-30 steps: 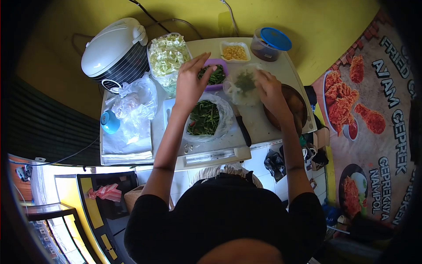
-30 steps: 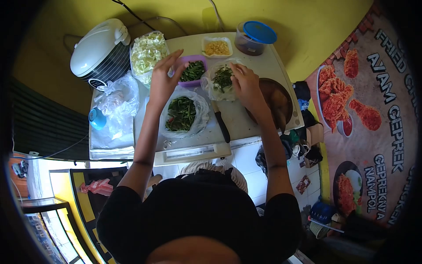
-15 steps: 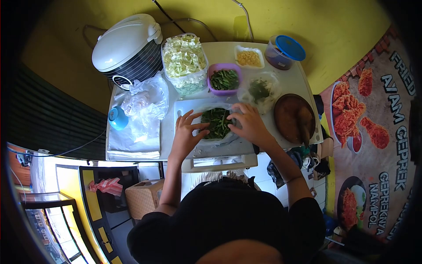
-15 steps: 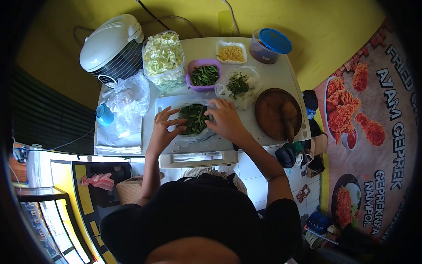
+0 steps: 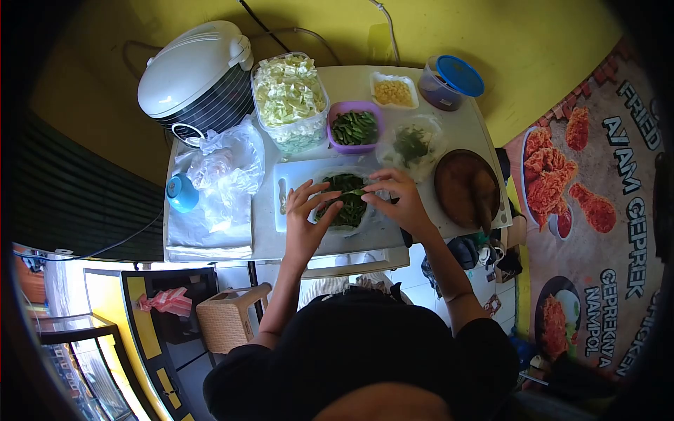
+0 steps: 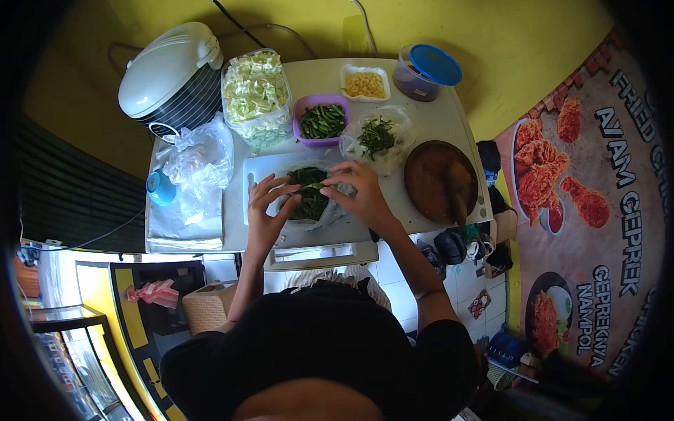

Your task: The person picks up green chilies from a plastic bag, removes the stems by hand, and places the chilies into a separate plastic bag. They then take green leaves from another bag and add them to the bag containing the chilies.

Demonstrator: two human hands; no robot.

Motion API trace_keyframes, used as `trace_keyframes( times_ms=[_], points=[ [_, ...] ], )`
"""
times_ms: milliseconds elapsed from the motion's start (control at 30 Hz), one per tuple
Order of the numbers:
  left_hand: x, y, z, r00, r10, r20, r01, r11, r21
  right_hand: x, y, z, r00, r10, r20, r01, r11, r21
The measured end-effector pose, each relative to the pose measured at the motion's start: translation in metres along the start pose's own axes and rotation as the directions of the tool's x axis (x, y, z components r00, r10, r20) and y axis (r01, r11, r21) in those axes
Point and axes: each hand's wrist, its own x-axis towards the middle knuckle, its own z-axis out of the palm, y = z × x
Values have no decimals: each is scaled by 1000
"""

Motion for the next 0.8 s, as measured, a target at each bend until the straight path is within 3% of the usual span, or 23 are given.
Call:
trace_keyframes(
  times_ms=[33,67,133,300,400,467,567,633,667,800],
  points=[
    [0,4,4,999,-4,-33,2,999,-54,-1,-4,3,997,49,-60,-41,991,125],
    [1,10,8,999,-3,-32,1,999,-54,-2,-6,6,997,50,-62,-42,991,125],
    [2,27,15,957,-290,-21,252,864,-435,-6,-11,12,982,88,-169,-57,982,179],
    [5,33,28,969,-239,-68,192,894,-405,-11,-10,19,971,93,-218,-36,968,249],
    [7,24,38,971,-237,35,215,798,-563,-13,-11,17,976,73,-206,-21,970,243],
    [9,22,39,989,-132,63,142,772,-619,-13,-13,12,979,69,-191,-21,971,238],
    [11,23,35,989,-124,76,142,729,-670,-11,-18,-1,989,57,-138,-24,973,230],
    [14,25,25,984,-86,154,161,790,-592,-11,-23,-11,983,177,-50,-158,953,260],
    [15,27,20,971,-56,234,171,845,-507,-12,-21,-11,983,178,-51,-159,953,259],
    [24,35,6,962,36,271,91,893,-441,-14,-9,-15,998,51,-37,-36,944,327]
  ],
)
